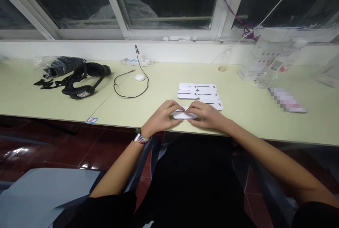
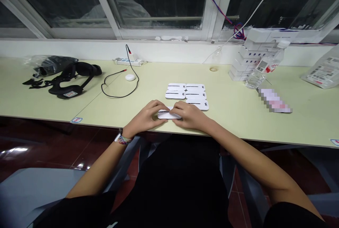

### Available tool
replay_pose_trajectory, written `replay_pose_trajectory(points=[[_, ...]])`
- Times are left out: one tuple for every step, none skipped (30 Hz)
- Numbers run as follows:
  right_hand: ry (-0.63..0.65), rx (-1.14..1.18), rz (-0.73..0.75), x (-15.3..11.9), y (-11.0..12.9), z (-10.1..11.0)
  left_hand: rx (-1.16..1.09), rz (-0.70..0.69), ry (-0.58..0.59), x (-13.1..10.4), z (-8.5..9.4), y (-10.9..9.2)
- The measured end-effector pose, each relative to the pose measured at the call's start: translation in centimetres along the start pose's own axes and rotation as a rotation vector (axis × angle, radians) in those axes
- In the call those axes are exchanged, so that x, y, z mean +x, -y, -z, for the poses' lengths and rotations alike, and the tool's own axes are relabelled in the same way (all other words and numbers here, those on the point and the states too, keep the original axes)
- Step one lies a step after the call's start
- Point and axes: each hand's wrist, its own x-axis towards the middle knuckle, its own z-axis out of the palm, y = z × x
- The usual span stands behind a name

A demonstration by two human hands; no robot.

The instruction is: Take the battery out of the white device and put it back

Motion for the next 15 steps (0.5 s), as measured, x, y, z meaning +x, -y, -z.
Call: replay_pose_trajectory(points=[[0.004, 0.0, 0.018, 0.08, 0.07, 0.04, 0.001, -0.019, 0.001, 0.0, 0.04, -0.1], [0.01, -0.003, 0.033, 0.13, 0.09, 0.11, 0.008, -0.034, -0.002, 0.0, 0.06, -0.17], [0.017, -0.005, 0.041, 0.15, 0.09, 0.18, 0.014, -0.043, -0.006, 0.01, 0.05, -0.2], [0.018, -0.005, 0.043, 0.14, 0.05, 0.26, 0.018, -0.046, -0.013, 0.01, 0.05, -0.2], [0.014, 0.002, 0.041, 0.09, 0.0, 0.33, 0.02, -0.045, -0.019, 0.01, 0.05, -0.19], [0.008, 0.017, 0.036, 0.03, -0.07, 0.39, 0.022, -0.04, -0.024, 0.02, 0.05, -0.18], [0.001, 0.038, 0.028, -0.03, -0.14, 0.44, 0.023, -0.033, -0.028, 0.02, 0.07, -0.16], [-0.009, 0.066, 0.018, -0.06, -0.19, 0.49, 0.021, -0.023, -0.03, 0.01, 0.1, -0.16], [-0.023, 0.105, 0.006, -0.04, -0.21, 0.54, 0.016, -0.011, -0.029, -0.02, 0.13, -0.15], [-0.041, 0.153, -0.009, 0.02, -0.21, 0.59, 0.005, 0.003, -0.027, -0.06, 0.16, -0.14], [-0.064, 0.211, -0.033, 0.13, -0.19, 0.63, -0.013, 0.026, -0.029, -0.13, 0.19, -0.13], [-0.093, 0.276, -0.072, 0.28, -0.16, 0.65, -0.033, 0.06, -0.032, -0.2, 0.19, -0.13], [-0.119, 0.341, -0.123, 0.46, -0.14, 0.66, -0.053, 0.101, -0.038, -0.28, 0.19, -0.12], [-0.138, 0.395, -0.18, 0.64, -0.15, 0.66, -0.068, 0.141, -0.049, -0.35, 0.17, -0.12], [-0.148, 0.432, -0.234, 0.81, -0.2, 0.66, -0.073, 0.169, -0.06, -0.39, 0.15, -0.13]])
